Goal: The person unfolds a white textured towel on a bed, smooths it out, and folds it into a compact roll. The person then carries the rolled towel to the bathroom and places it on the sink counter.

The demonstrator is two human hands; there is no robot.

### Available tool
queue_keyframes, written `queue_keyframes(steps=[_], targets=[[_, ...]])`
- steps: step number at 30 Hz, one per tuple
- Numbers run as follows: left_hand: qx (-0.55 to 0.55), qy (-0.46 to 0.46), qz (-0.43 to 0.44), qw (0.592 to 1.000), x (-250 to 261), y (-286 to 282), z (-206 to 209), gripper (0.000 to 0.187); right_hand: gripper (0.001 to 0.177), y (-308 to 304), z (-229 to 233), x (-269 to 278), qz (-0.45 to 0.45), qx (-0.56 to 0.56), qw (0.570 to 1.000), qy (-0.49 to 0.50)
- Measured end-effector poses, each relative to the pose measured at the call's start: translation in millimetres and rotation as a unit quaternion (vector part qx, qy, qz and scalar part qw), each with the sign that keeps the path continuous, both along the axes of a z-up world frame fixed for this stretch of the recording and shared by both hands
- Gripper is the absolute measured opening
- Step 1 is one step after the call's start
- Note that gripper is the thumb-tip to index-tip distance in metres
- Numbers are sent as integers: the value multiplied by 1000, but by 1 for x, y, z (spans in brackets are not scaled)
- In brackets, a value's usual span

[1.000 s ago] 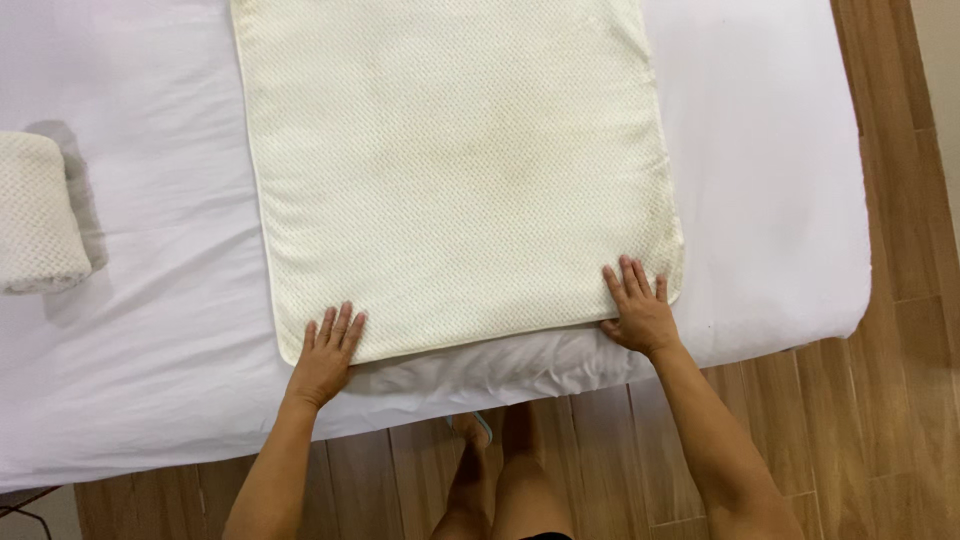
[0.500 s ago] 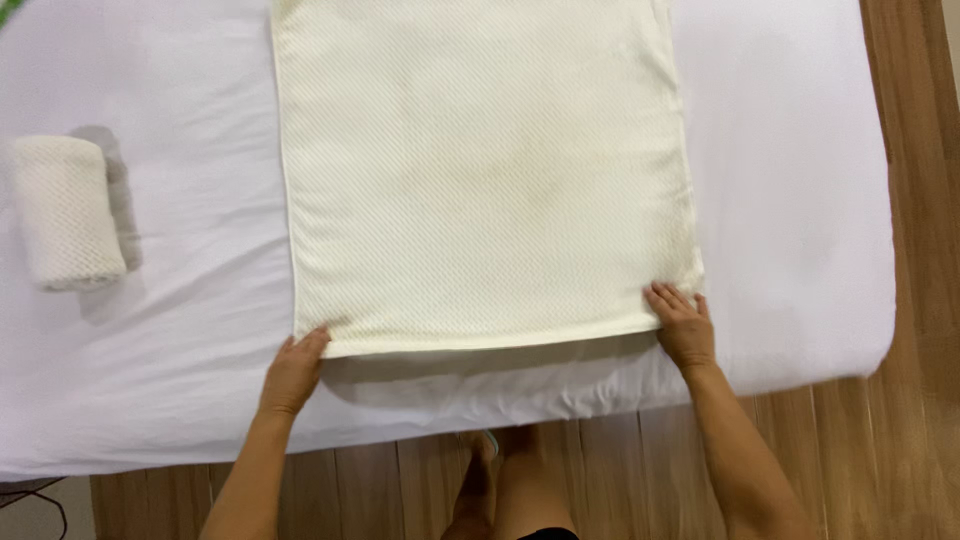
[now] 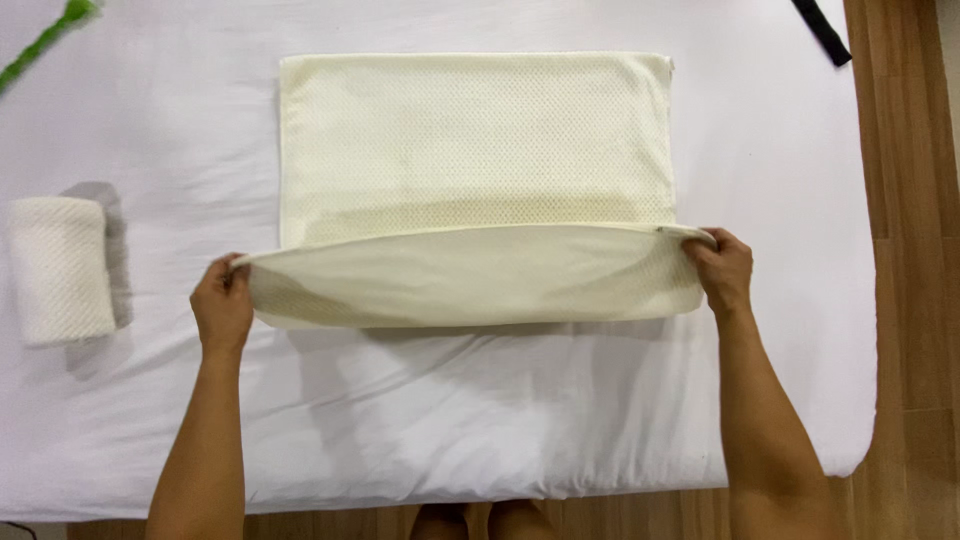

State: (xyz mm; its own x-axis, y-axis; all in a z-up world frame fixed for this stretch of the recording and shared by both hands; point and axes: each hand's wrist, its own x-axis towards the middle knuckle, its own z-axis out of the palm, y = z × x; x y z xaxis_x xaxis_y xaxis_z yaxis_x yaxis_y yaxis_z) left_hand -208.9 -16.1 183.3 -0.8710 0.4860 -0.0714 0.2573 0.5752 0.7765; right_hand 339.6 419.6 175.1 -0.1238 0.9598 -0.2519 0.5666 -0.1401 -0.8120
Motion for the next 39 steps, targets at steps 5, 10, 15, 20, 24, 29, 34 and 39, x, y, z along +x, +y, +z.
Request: queue_keyframes(steps=[5,10,15,20,24,29,34,39], targets=[[-19,19,4,1000,-29,53,-19,21,18,39,-26,-30,-31,-7,999,40],[-61,-9,19,998,-56,90,-42,22,20,56,-38,-53,-58,2,998,13],[-89,-26,17,996,-89,110,-93,31,34,75,-63,-68,-62,7,997,-46],[-252,-93,-26,963,-93,93,-153,69,66,72,-81,-74,-8,-33,988,-149],[-337,-198,-35,920,-91,59,-163,94,71,59,-82,-58,-33,-72,970,-230],[-365,-356,-92,856,-73,4,-140,92,70,31,-83,-2,-2,-141,955,-260],[-242,-329,-61,911,-58,-27,-130,69,56,3,-85,38,-10,-232,962,-146],[-294,-299,-66,905,-56,-50,-102,66,54,3,-55,64,75,-239,953,-169]])
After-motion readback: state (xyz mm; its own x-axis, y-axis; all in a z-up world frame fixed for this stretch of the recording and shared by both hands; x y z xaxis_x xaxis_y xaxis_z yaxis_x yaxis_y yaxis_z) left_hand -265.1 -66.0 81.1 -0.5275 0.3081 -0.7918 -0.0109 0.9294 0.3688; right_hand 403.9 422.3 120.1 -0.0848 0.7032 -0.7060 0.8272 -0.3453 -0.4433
